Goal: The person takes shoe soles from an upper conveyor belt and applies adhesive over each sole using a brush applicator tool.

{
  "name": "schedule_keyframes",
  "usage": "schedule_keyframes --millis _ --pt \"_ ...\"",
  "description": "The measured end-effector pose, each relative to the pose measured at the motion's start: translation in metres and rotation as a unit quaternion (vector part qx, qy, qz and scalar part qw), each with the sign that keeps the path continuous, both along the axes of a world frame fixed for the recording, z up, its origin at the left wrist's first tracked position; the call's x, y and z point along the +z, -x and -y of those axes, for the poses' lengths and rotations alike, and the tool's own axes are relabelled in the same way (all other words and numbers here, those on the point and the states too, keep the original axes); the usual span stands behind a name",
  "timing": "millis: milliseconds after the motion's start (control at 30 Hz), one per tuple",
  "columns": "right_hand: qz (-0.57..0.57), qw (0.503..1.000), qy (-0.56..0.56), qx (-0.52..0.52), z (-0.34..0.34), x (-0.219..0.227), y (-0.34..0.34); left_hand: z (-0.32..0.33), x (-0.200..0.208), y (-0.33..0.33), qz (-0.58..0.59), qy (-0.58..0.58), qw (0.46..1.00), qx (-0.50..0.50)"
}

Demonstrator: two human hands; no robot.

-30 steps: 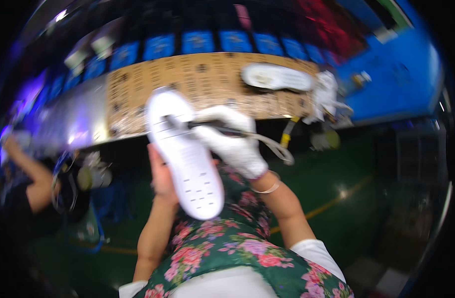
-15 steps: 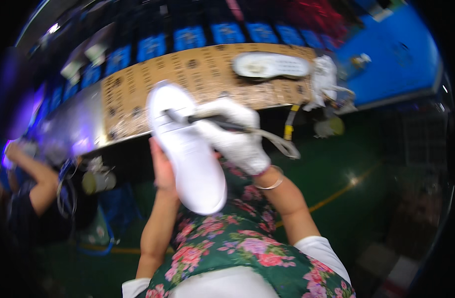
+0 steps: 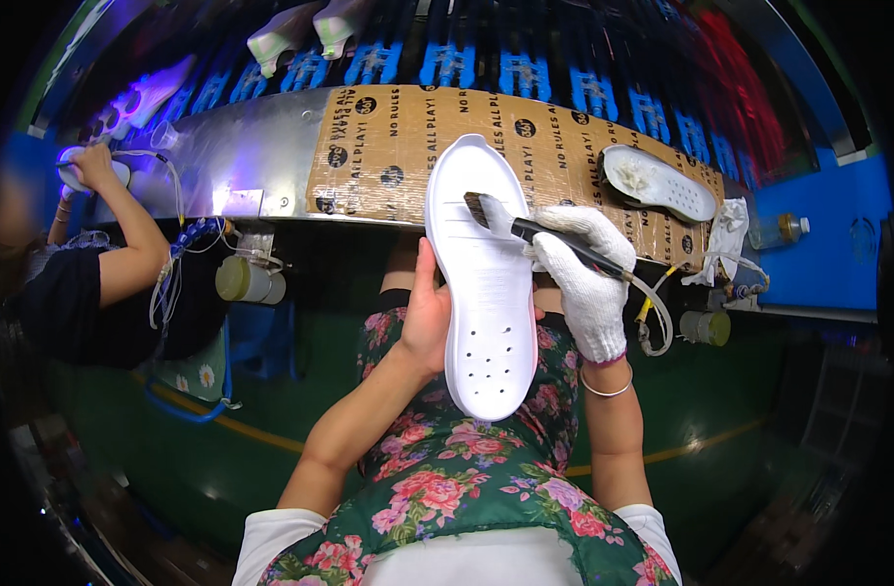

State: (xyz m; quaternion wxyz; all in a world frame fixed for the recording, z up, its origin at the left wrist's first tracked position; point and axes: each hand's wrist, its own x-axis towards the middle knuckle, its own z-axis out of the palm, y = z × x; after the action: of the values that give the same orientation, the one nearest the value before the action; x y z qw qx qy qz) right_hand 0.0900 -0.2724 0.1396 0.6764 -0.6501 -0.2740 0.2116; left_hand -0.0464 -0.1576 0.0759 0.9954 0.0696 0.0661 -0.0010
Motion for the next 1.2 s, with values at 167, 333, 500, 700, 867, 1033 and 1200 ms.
schedule_keyframes --millis 167,333,500,700,867,1033,1200 --pt "0.037 0.999 0.015 -0.003 -0.002 0.004 0.0 -0.002 -0.002 0.001 0.033 -0.007 0.999 0.005" --pt "0.071 0.997 0.014 0.009 -0.001 0.004 -0.006 0.001 0.001 -0.003 -0.015 -0.016 1.0 0.004" --pt "0.279 0.96 0.004 0.004 0.002 0.011 -0.019 0.003 0.0 -0.01 0.018 -0.027 0.999 -0.014" --pt "0.435 0.89 0.023 0.132 0.014 0.026 -0.021 -0.004 -0.001 -0.018 -0.021 0.02 1.0 0.0" --pt "0.338 0.906 0.039 0.253 0.042 0.035 -0.009 -0.016 -0.024 -0.026 0.06 -0.036 0.997 -0.015" --pt "0.29 0.941 0.029 0.17 0.048 0.034 -0.018 -0.008 -0.018 -0.038 -0.01 -0.048 0.999 -0.007" --pt "0.337 0.941 0.027 0.023 0.035 0.027 -0.021 0.0 -0.022 -0.036 0.061 -0.043 0.995 -0.061"
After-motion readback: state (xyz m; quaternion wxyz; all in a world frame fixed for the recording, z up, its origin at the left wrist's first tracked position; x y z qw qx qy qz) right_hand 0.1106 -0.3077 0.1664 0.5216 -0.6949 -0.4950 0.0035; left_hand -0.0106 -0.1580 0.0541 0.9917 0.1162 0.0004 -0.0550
